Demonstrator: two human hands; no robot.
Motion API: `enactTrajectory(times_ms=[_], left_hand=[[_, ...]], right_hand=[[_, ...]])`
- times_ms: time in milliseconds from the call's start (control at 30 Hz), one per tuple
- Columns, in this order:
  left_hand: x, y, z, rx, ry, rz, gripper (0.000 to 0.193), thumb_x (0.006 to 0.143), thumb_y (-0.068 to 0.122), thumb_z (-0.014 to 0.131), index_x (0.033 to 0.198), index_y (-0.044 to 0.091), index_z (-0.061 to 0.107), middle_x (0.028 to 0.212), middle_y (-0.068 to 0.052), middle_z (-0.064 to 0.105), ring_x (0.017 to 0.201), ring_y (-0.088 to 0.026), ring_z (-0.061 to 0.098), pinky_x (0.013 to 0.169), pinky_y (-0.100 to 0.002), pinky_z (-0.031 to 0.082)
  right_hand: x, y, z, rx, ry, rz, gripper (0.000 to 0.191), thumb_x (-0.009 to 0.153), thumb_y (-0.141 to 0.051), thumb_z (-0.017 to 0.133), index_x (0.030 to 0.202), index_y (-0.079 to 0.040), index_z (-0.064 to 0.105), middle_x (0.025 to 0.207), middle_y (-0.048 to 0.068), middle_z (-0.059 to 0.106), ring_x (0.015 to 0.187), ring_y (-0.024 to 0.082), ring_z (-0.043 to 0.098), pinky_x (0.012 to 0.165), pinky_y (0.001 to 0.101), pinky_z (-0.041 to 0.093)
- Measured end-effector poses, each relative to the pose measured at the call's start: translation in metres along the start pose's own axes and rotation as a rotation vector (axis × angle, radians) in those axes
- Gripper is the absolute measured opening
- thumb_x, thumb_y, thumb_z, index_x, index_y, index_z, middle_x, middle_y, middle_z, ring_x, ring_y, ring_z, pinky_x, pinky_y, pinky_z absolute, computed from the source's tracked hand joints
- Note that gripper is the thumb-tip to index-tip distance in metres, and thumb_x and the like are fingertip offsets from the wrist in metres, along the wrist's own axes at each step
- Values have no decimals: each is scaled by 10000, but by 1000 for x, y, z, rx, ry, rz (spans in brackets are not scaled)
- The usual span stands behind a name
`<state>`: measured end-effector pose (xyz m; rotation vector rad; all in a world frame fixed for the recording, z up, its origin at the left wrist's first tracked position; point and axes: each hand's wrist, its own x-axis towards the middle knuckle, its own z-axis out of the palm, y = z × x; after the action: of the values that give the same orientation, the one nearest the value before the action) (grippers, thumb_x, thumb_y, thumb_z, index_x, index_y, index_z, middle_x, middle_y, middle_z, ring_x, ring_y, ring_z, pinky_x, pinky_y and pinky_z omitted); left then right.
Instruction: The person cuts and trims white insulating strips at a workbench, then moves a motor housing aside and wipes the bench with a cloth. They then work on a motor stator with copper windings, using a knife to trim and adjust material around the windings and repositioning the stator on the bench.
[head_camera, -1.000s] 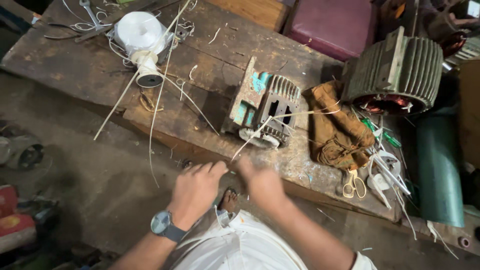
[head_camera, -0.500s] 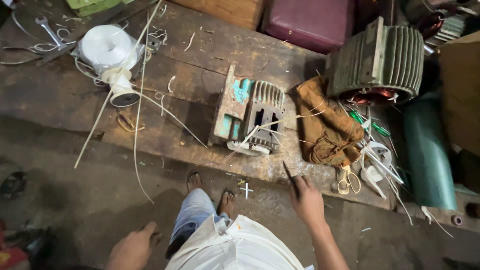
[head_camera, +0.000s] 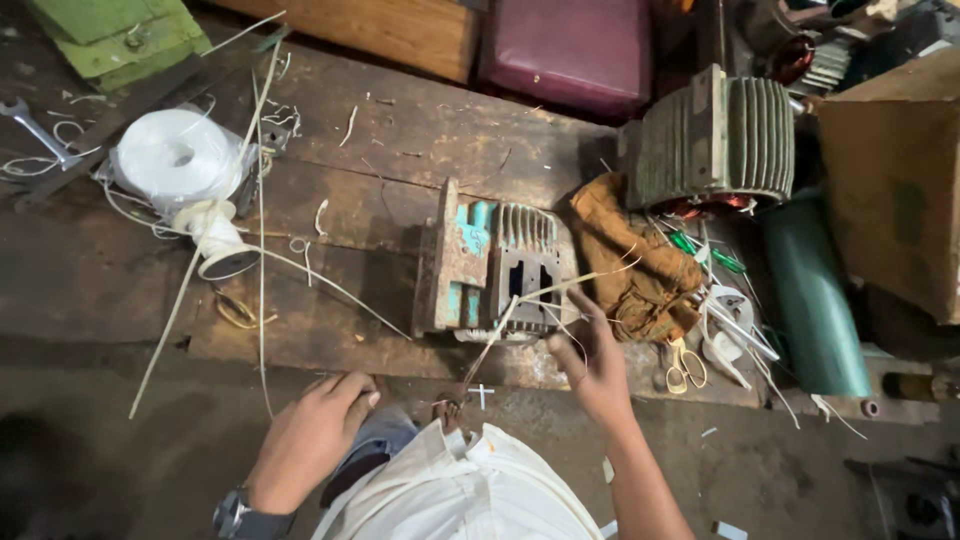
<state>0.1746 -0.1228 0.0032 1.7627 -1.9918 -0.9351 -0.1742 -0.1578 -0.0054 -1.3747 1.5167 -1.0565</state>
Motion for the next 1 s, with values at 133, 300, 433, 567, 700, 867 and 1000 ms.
enactTrajectory(times_ms=[133,300,433,567,700,867,1000], left_hand=[[20,-5,-12,-51,11,94,197,916,318,620,943,128,665,913,-115,730,904,-384,662,724,-491,529],[49,-4,-23,-92,-57,193,183,919,289,639,957,112,666,877,-133,717,874,-375,669,723,-473,528],[69,1,-31,-187,12,324,175,902,267,668,981,113,698,874,-126,728,847,-362,676,703,-450,536],[89,12,-37,-297,115,545,176,913,242,684,1008,95,706,957,-80,740,927,-302,677,785,-417,531],[115,30,-34,-262,266,753,220,942,287,698,1043,92,720,1085,-72,721,1073,-289,624,927,-441,471],[166,37,-28,-221,192,964,329,977,397,652,1032,79,719,1144,-113,681,1192,-318,606,1093,-490,401],[189,33,-14,-341,87,983,339,986,392,608,881,82,694,1097,-101,682,1207,-311,617,1167,-495,382]], right_hand=[[15,-23,22,16,121,93,443,1022,-221,609,1424,-41,566,792,3,635,661,59,541,589,232,461],[14,-33,20,-415,167,-4,479,977,-227,685,1410,-50,579,746,44,671,624,112,567,598,262,481],[-3,-19,14,-427,229,-37,787,807,-228,817,1483,-29,465,969,100,714,794,169,623,690,319,517],[-16,5,29,-539,214,-8,936,702,-196,911,1486,-18,430,1291,185,633,1120,265,618,938,393,504],[-9,21,57,-373,274,41,1029,662,-157,911,1515,-27,350,1422,192,524,1268,283,564,976,402,517],[24,26,84,-124,290,-94,999,674,37,808,1553,5,336,1449,195,547,1312,281,553,1091,420,451],[39,30,88,-107,380,33,970,674,36,806,1529,0,349,1373,172,582,1216,251,612,1028,375,510]])
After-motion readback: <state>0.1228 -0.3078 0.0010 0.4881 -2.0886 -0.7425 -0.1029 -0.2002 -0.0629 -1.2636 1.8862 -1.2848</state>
